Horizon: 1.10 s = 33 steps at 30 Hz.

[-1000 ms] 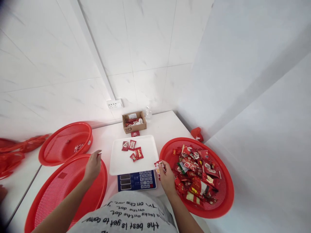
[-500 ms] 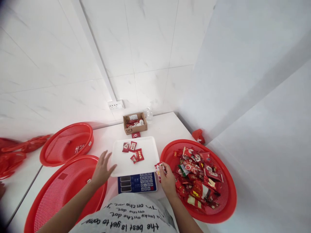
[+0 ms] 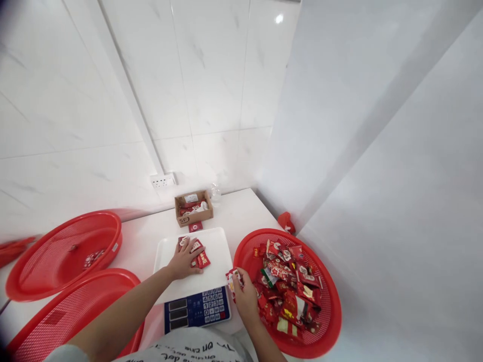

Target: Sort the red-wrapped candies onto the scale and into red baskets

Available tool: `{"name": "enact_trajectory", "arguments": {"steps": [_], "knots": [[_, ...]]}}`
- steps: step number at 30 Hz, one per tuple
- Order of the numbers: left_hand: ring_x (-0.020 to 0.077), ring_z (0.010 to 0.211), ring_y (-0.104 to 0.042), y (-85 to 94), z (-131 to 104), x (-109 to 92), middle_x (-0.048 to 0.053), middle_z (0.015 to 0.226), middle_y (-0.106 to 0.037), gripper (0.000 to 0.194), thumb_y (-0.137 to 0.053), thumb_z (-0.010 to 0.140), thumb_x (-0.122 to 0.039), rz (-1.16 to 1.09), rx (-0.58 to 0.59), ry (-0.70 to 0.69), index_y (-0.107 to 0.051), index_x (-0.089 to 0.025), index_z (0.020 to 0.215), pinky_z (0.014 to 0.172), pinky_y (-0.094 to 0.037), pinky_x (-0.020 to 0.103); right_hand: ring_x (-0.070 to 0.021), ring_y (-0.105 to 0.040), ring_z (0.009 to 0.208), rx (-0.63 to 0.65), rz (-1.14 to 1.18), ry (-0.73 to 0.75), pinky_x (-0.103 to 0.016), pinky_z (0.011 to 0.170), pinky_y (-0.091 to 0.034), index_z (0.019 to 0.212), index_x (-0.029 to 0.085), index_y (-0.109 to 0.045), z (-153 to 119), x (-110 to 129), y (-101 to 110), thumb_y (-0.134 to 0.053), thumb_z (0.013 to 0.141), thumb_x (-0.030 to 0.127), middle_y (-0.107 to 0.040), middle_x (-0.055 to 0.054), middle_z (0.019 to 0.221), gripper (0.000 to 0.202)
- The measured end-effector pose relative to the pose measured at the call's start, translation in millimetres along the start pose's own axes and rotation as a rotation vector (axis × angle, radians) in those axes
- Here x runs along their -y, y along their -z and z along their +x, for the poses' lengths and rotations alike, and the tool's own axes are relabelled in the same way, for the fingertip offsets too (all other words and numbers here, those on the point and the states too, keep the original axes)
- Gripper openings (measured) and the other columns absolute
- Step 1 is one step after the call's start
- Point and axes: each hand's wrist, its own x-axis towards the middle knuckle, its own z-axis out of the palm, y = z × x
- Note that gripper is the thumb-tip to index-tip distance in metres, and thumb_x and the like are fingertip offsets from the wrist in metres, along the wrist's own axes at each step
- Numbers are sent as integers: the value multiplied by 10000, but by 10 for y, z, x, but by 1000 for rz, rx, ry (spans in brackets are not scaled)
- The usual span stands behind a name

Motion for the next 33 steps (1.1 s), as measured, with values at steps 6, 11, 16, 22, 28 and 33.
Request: {"name": "enact_trajectory", "arguments": {"steps": [6, 11, 16, 22, 28, 33], "knots": [[330, 1260, -319, -111, -25, -80, 131, 1364, -395, 499, -501, 799, -494, 67, -164, 7, -486, -314, 1264, 995, -209, 524, -240, -638, 889, 39, -4, -29, -332, 786, -502, 960, 176, -624, 4, 4, 2, -498, 756, 502, -693, -93, 943, 405], [299, 1151, -416, -126, -53, -84, 106, 1274, -473, 356, -481, 835, -333, 93, -225, 23, -551, -316, 1183, 896, -329, 445, -243, -633, 906, 31, -14, -43, -334, 808, -494, 959, 171, -627, 1, -7, 3, -501, 750, 521, -687, -100, 970, 427], [252, 1047, -490, -70, -27, -25, 81, 1159, -537, 334, -440, 850, -312, -15, -190, 111, -556, -300, 1163, 831, -387, 374, -238, -645, 871, 2, 22, -28, -318, 780, -502, 927, 182, -648, 10, -29, -5, -536, 732, 503, -699, -85, 928, 392], [190, 875, -579, 32, -22, 126, 63, 962, -615, 381, -385, 853, -390, -520, -336, 302, -573, -195, 1122, 774, -431, 299, -238, -623, 927, 37, 50, -92, -312, 829, -472, 965, 153, -632, 20, -40, -7, -536, 723, 508, -686, -102, 976, 440], [182, 728, -610, 83, -373, 290, 45, 817, -659, 564, -495, 731, -588, -970, -497, 454, -606, -128, 1037, 651, -481, 281, -230, -617, 914, 44, 76, -96, -310, 836, -465, 941, 167, -637, 20, -30, -5, -541, 719, 531, -687, -88, 960, 437], [232, 924, -619, 184, -924, 473, 91, 1001, -675, 630, -556, 654, -635, -1040, -642, 545, -606, -141, 1042, 757, -509, 302, -228, -610, 943, 51, 81, -94, -308, 857, -458, 958, 173, -639, 27, -73, -12, -546, 720, 523, -682, -86, 990, 434]]}}
